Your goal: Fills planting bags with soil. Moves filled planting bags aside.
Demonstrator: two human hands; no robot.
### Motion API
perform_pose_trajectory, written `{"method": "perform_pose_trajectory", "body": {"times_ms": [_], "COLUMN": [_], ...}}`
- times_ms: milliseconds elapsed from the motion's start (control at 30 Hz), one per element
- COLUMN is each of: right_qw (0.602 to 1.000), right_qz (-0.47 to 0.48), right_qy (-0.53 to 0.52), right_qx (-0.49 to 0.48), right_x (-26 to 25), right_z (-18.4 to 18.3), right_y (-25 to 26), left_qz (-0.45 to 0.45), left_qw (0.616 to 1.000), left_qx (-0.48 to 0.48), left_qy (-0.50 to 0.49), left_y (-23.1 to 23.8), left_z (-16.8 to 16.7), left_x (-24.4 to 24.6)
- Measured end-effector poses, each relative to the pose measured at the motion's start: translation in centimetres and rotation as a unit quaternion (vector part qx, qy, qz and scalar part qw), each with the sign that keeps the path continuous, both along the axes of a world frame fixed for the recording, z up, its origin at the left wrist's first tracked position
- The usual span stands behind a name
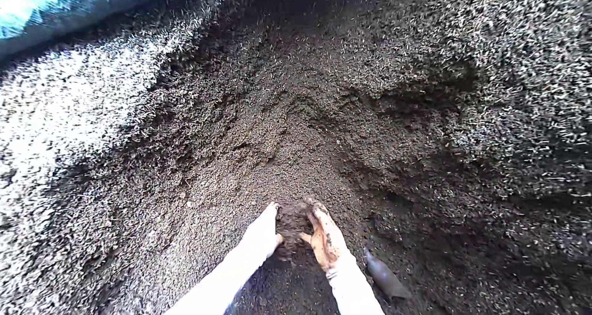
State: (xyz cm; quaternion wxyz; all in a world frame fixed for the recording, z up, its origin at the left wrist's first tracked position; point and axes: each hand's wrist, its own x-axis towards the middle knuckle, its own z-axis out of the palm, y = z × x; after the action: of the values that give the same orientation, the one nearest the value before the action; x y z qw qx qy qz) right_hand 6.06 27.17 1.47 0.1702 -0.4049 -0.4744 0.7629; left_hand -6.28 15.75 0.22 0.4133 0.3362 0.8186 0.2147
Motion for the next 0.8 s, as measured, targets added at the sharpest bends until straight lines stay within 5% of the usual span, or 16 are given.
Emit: {"method": "perform_pose_trajectory", "body": {"times_ms": [133,233,300,567,700,800], "right_qw": [0.992,0.952,0.933,0.913,0.949,0.953], "right_qz": [-0.059,-0.194,-0.250,-0.333,-0.291,-0.277], "right_qy": [-0.114,-0.212,-0.186,0.022,-0.050,-0.045], "right_qx": [-0.004,-0.107,-0.179,-0.235,-0.106,-0.110], "right_x": [5.5,13.1,15.4,10.8,6.3,5.0], "right_z": [-3.2,-8.5,-11.8,-16.8,-16.2,-16.0], "right_y": [2.8,4.0,4.9,7.9,9.0,9.5], "left_qz": [-0.019,-0.032,-0.035,-0.041,0.009,0.032], "left_qw": [0.999,0.997,0.994,0.987,0.997,0.998], "left_qx": [-0.031,-0.059,-0.067,-0.090,-0.027,0.046], "left_qy": [0.018,0.040,0.083,0.129,0.073,0.032], "left_y": [-0.7,-1.0,-1.1,-3.9,-4.7,-4.1], "left_z": [-1.6,-1.3,-1.4,-1.9,-3.0,-3.6], "left_x": [-1.2,-1.4,-1.4,-0.7,-0.3,-0.4]}}
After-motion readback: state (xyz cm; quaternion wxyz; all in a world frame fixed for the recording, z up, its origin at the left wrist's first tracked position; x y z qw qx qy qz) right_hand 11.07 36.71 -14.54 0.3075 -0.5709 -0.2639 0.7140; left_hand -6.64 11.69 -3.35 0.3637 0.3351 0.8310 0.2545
